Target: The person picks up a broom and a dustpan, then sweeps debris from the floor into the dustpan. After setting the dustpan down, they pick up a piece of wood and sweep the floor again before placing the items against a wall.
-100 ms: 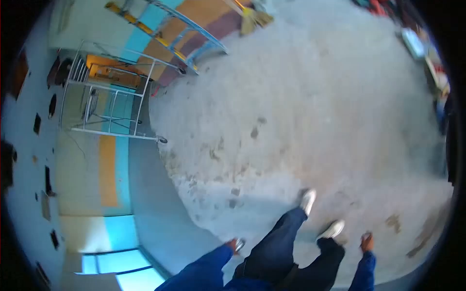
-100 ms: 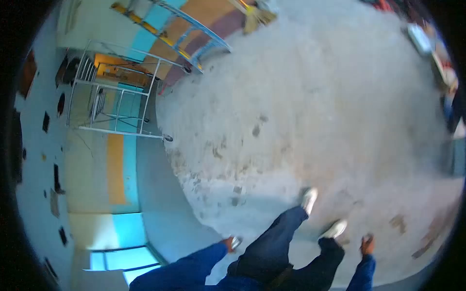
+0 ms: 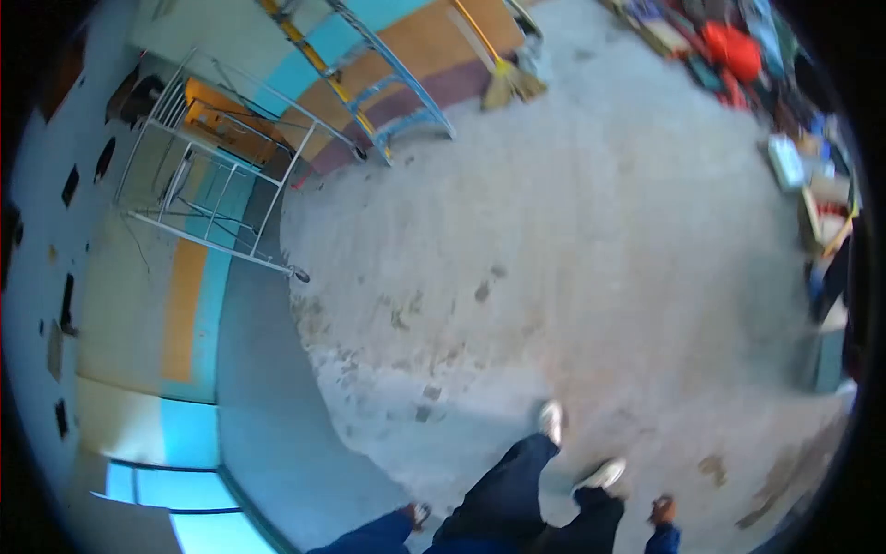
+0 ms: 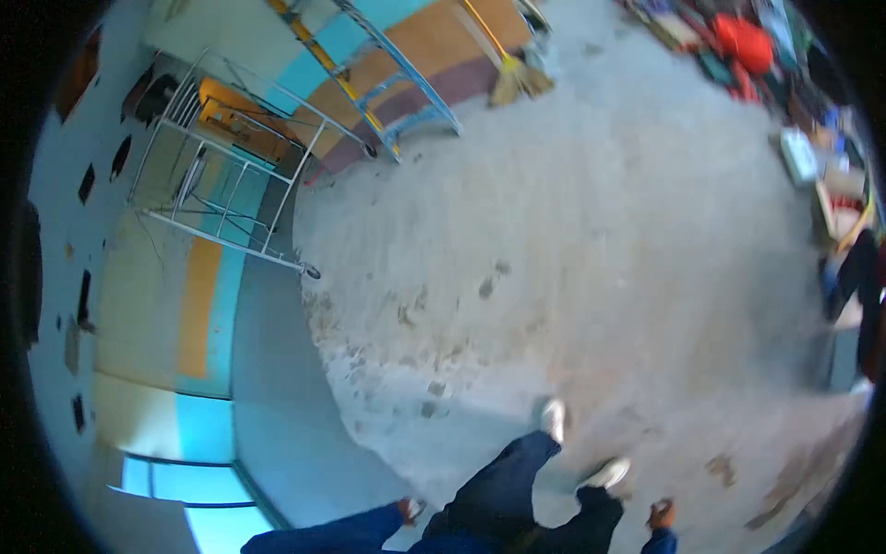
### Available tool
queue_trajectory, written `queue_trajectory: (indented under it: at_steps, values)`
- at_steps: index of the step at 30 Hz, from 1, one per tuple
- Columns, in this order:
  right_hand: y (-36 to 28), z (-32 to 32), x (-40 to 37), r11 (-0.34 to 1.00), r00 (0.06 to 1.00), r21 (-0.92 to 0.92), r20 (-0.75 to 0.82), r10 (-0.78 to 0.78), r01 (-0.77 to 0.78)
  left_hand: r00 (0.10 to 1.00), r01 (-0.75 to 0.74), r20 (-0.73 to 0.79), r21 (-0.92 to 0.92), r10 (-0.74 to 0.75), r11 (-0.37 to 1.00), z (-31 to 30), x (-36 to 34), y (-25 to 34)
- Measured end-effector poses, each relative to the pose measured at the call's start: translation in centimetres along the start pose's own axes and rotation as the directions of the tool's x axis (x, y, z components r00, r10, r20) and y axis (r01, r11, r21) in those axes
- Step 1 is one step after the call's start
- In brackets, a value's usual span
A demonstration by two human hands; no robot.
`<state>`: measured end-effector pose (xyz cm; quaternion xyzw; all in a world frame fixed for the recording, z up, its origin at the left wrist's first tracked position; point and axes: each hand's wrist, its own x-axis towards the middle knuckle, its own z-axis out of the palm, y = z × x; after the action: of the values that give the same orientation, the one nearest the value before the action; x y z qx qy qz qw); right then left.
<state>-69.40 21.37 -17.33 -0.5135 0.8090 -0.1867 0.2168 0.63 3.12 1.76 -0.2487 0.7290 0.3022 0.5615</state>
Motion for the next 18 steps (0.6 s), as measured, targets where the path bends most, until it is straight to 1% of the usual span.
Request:
queue_trajectory:
  at_steps: [1,2,3,4,5,6,8,9,11,12,13,14,16,17,18]
  values:
    - [-3.8,-2.1,0.3,0.724,0.693,0.092,0.392,0.604,-0.683,0.998,-0.036,0.054,-0.068,0.039,0.997,1.7,-2.6,0.7]
    - [-6.8,-4.0,1.1,0.506,0.492,0.117,0.495,0.716,-0.854,0.992,0.085,0.113,-0.322,-0.051,0.943,2.9,-4.1,0.9]
    - [-8.7,-3.7,0.4,0.711,0.766,0.301,0.360,0.532,-0.635,0.950,0.311,0.211,-0.577,-0.230,0.755,2.4,-4.7,0.1]
    - [-6.9,-1.5,2.5,0.634,0.685,0.271,0.396,0.612,-0.724,0.907,0.413,0.262,-0.708,-0.329,0.573,1.1,-4.1,-1.2]
    - [-10.4,-4.6,4.1,0.545,0.629,0.317,0.445,0.637,-0.776,0.873,0.461,0.303,-0.770,-0.382,0.441,-0.3,-5.4,-2.1]
    - [-16.7,-8.0,5.0,0.448,0.573,0.357,0.499,0.650,-0.820,0.866,0.460,0.304,-0.795,-0.397,0.395,-1.4,-5.8,-3.1]
    - [-20.7,-8.2,6.9,0.460,0.592,0.374,0.461,0.662,-0.805,0.843,0.472,0.323,-0.828,-0.431,0.302,-3.6,-6.8,-4.9]
    - [-28.1,-12.1,9.0,0.354,0.535,0.418,0.485,0.691,-0.837,0.841,0.466,0.323,-0.841,-0.435,0.276,-4.6,-7.3,-5.5]
    - [-30.5,-12.2,12.0,0.383,0.597,0.462,0.550,0.584,-0.800,0.831,0.450,0.313,-0.864,-0.460,0.227,-6.7,-8.0,-7.0]
    - [-31.6,-12.4,13.1,0.391,0.620,0.482,0.579,0.531,-0.784,0.831,0.411,0.278,-0.891,-0.482,0.194,-8.5,-8.6,-7.9]
    - [-34.0,-13.4,14.9,0.346,0.580,0.467,0.617,0.532,-0.814,0.827,0.324,0.223,-0.939,-0.516,0.115,-11.1,-10.1,-9.2]
    - [-34.6,-13.3,15.8,0.369,0.602,0.478,0.584,0.545,-0.797,0.820,0.225,0.166,-0.973,-0.547,0.042,-13.7,-11.7,-10.6]
    - [-34.8,-12.0,18.1,0.409,0.639,0.496,0.520,0.567,-0.766,0.697,0.137,0.038,-0.987,-0.716,0.081,-16.9,-10.9,-12.7]
    - [-34.4,-11.6,19.3,0.439,0.622,0.441,0.568,0.539,-0.783,0.618,0.095,-0.023,-0.990,-0.786,0.104,-18.3,-10.3,-14.1]
    - [-34.2,-11.5,20.3,0.464,0.617,0.409,0.573,0.539,-0.786,0.659,0.049,-0.006,-0.997,-0.752,0.051,-19.9,-10.0,-15.6]
